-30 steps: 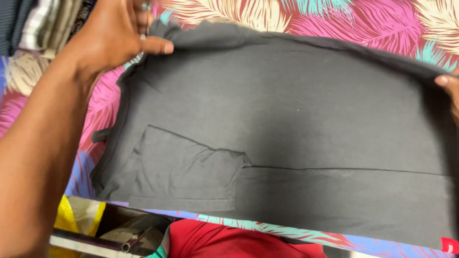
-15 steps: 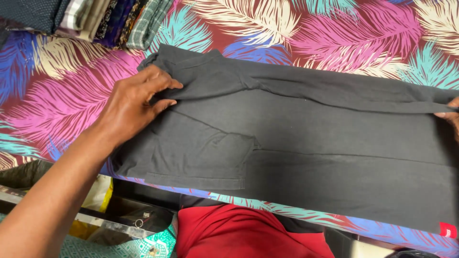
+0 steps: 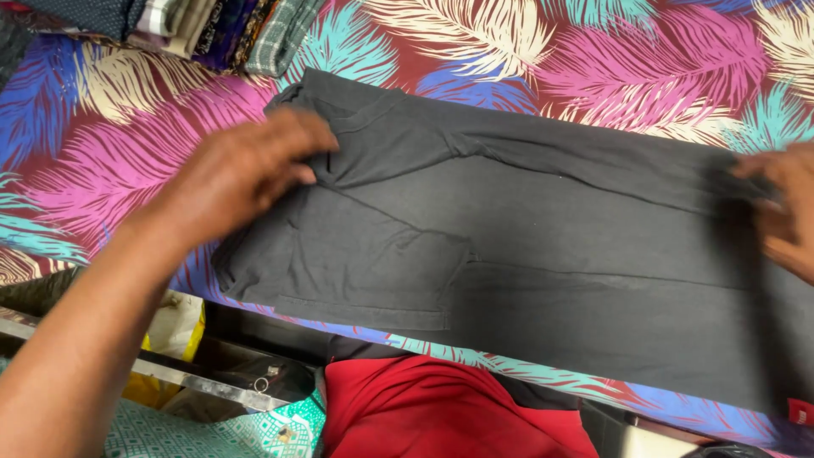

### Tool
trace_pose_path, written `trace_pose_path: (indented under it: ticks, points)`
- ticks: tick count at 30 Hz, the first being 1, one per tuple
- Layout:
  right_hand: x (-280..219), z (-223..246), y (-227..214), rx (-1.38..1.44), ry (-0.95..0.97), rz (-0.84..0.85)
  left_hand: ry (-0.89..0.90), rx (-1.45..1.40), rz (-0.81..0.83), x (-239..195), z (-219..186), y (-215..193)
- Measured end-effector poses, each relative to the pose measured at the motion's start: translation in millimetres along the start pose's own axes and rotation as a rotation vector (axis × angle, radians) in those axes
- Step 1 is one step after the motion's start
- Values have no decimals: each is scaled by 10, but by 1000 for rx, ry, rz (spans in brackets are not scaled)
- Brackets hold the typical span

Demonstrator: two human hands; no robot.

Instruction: The person folds a black t-shirt on a colorful patterned surface. They smooth the fabric, fold the sleeves inward, and then fold the shirt in half and thirds to create a compact rectangle.

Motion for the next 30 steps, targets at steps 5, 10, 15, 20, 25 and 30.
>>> trace_pose_path:
  ticks: [5, 10, 15, 20, 25, 30]
  points:
    - [1170, 1990, 547, -792, -241, 3, -171, 104, -90, 99, 720, 26]
    - [2000, 2816, 1346, -535, -560, 43, -433, 275, 10, 330, 1139, 367]
    - [2543, 2660, 1773, -287, -265, 157, -552, -53, -182, 297, 1622, 470]
    - [2474, 2673, 1737, 46, -322, 92, -595, -279, -208, 250, 1556, 359]
    - [2403, 2682, 1713, 130, -455, 24, -586, -253, -248, 288, 1553, 369]
    - [2459, 2649, 1733, 206, -379, 70, -492, -9, -260, 329, 1570, 451]
Point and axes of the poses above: each hand's wrist, its own x-axis towards the middle knuckle, its own y-axis out of the palm, z = x × y, the point moved 7 cm from there along x, towards the middle knuckle, and after that the axes turned 7 degrees about z, right-handed, at the moved point
